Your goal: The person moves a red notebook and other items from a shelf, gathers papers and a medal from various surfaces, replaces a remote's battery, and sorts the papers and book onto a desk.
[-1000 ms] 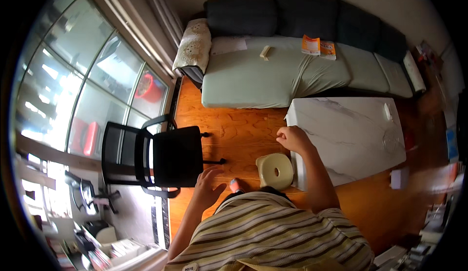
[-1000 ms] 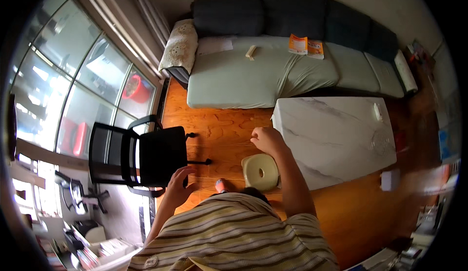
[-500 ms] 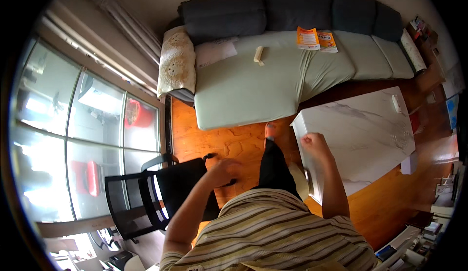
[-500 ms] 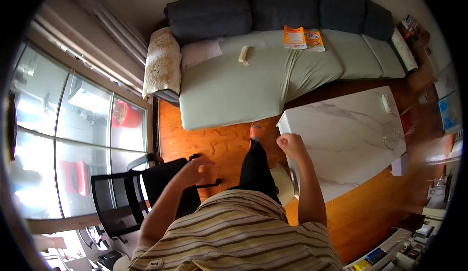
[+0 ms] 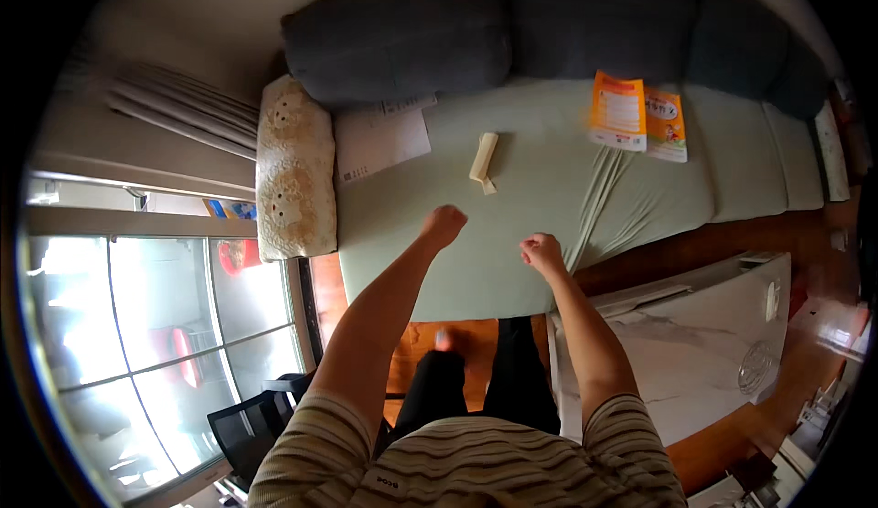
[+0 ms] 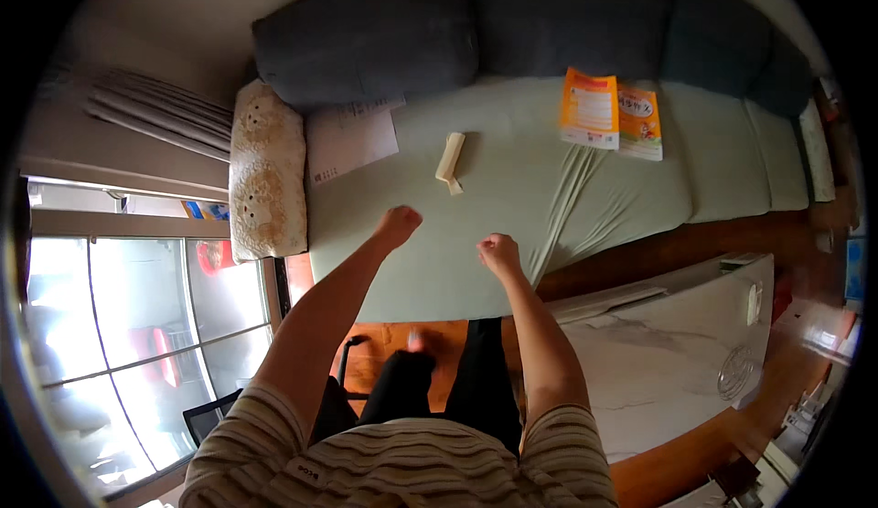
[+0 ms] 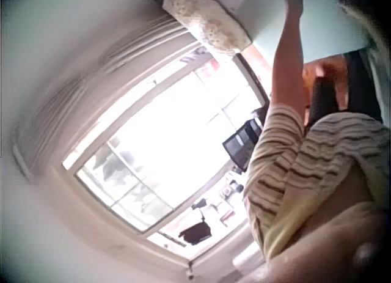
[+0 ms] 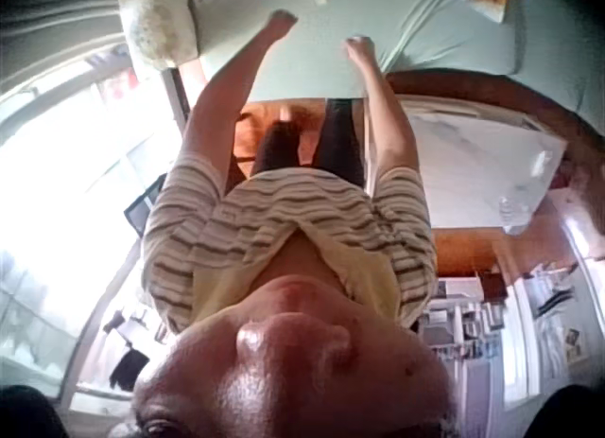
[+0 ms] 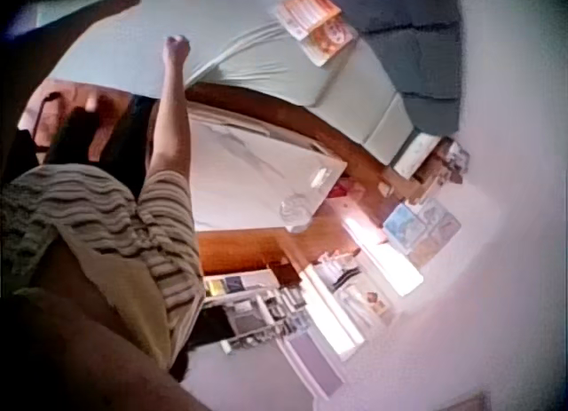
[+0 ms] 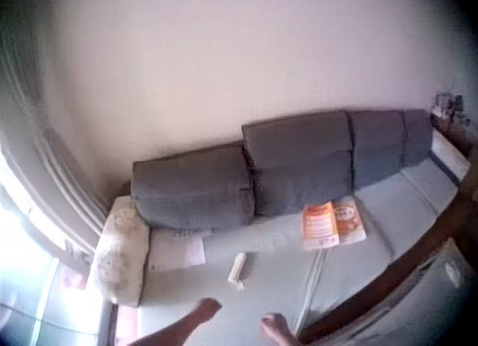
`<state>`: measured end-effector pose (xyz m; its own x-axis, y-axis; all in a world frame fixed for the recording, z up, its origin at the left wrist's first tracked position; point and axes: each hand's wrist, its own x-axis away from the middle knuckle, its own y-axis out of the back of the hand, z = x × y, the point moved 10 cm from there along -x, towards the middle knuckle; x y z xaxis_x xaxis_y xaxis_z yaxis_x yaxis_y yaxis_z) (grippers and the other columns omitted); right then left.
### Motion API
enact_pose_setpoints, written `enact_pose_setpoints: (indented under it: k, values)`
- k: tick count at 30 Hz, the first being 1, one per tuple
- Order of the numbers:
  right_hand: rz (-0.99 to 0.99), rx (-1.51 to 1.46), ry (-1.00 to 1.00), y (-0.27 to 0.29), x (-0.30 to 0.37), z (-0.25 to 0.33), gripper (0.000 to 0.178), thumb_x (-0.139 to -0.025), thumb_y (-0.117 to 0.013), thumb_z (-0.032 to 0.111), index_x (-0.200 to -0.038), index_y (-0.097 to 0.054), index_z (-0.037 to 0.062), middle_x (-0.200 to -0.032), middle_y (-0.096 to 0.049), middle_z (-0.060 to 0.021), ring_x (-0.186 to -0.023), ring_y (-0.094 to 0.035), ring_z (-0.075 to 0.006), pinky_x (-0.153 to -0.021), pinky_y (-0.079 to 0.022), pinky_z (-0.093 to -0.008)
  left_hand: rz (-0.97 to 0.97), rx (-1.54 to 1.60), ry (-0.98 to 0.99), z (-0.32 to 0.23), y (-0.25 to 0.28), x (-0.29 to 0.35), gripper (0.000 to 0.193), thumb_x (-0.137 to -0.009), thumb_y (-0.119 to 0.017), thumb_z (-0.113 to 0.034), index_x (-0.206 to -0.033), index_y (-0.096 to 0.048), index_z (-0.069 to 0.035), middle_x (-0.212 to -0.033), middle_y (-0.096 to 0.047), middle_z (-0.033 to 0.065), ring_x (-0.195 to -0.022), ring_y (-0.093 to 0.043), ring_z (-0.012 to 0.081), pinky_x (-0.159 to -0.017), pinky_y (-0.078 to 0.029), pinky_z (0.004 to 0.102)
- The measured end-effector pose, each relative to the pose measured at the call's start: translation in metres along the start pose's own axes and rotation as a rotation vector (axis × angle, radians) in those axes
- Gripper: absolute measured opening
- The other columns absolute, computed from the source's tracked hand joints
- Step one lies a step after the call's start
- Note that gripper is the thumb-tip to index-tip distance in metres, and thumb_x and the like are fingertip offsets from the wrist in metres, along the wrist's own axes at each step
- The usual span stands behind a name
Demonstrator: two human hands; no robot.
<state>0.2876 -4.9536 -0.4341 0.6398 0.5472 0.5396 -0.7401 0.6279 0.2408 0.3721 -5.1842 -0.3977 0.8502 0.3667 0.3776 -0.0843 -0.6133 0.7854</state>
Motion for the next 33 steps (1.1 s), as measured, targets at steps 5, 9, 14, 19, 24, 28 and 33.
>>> enact_pose_setpoints:
  k: [5,9,14,19,24,28,33]
  values:
    - [0.048,-0.168,-0.260,-0.001,-0.034,-0.009,0.015,-0.084,-0.056,0.010,-0.080,-0.060,-0.0039,-0.061,-0.059,-0.0074,-0.051,-0.053,-0.0110,-0.047,-0.044,-0.0249,0.056,0.211,0.304,0.046,-0.006,-0.095,0.039,-0.078,-0.065,-0.040,-0.088,-0.064,-0.002,-0.088,-0.065,0.0154,-0.085,-0.062,0.0293,-0.072,-0.049,0.0425]
    - [0.051,-0.220,-0.286,-0.015,-0.073,-0.059,0.017,-0.085,-0.058,0.012,-0.076,-0.059,-0.0025,-0.063,-0.059,-0.0069,-0.054,-0.054,-0.0104,-0.047,-0.043,-0.0237,-0.046,0.259,0.418,0.042,-0.033,-0.169,0.067,-0.072,-0.070,-0.047,-0.119,-0.053,-0.004,-0.113,-0.056,0.0191,-0.099,-0.058,0.0307,-0.080,-0.049,0.0404]
    - [0.108,-0.305,-0.329,-0.049,-0.112,-0.063,0.018,-0.081,-0.060,0.015,-0.075,-0.061,-0.0028,-0.063,-0.062,-0.0082,-0.054,-0.059,-0.0158,-0.056,-0.049,-0.0277,-0.104,-0.117,0.469,0.077,-0.074,-0.224,0.093,-0.063,-0.076,-0.046,-0.135,-0.031,-0.008,-0.130,-0.040,0.0195,-0.112,-0.047,0.0341,-0.094,-0.043,0.0420]
    - [-0.055,-0.087,-0.087,-0.088,-0.203,-0.050,0.029,-0.078,-0.061,0.012,-0.105,-0.057,0.0017,-0.079,-0.064,-0.0088,-0.060,-0.060,-0.0183,-0.059,-0.050,-0.0309,0.022,0.190,0.525,0.176,-0.104,-0.245,0.065,-0.075,-0.067,-0.023,-0.131,-0.039,-0.003,-0.117,-0.052,0.0158,-0.108,-0.053,0.0276,-0.092,-0.044,0.0382]
    - [0.025,-0.302,-0.089,-0.070,-0.218,-0.001,0.033,-0.077,-0.060,0.009,-0.109,-0.055,0.0011,-0.086,-0.063,-0.0072,-0.058,-0.057,-0.0125,-0.049,-0.045,-0.0247,0.370,1.475,0.470,0.066,-0.106,-0.195,0.052,-0.076,-0.053,-0.001,-0.126,-0.041,0.004,-0.116,-0.051,0.0134,-0.106,-0.052,0.0251,-0.090,-0.046,0.0364]
    - [0.441,-0.349,-0.091,-0.098,-0.203,0.072,0.034,-0.076,-0.064,0.013,-0.108,-0.058,0.0011,-0.079,-0.062,-0.0085,-0.057,-0.055,-0.0113,-0.051,-0.046,-0.0250,0.322,1.634,0.392,0.060,-0.029,-0.161,0.054,-0.074,-0.046,-0.008,-0.126,-0.040,0.004,-0.118,-0.051,0.0145,-0.108,-0.051,0.0274,-0.092,-0.044,0.0398]
    - [0.352,-0.394,-0.058,-0.075,-0.159,0.104,0.018,-0.084,-0.059,0.015,-0.092,-0.062,-0.0011,-0.069,-0.059,-0.0033,-0.060,-0.054,-0.0098,-0.054,-0.045,-0.0237,0.260,1.918,0.318,0.026,0.021,-0.122,0.052,-0.072,-0.043,-0.012,-0.121,-0.044,0.004,-0.113,-0.054,0.0172,-0.104,-0.053,0.0320,-0.094,-0.043,0.0449]
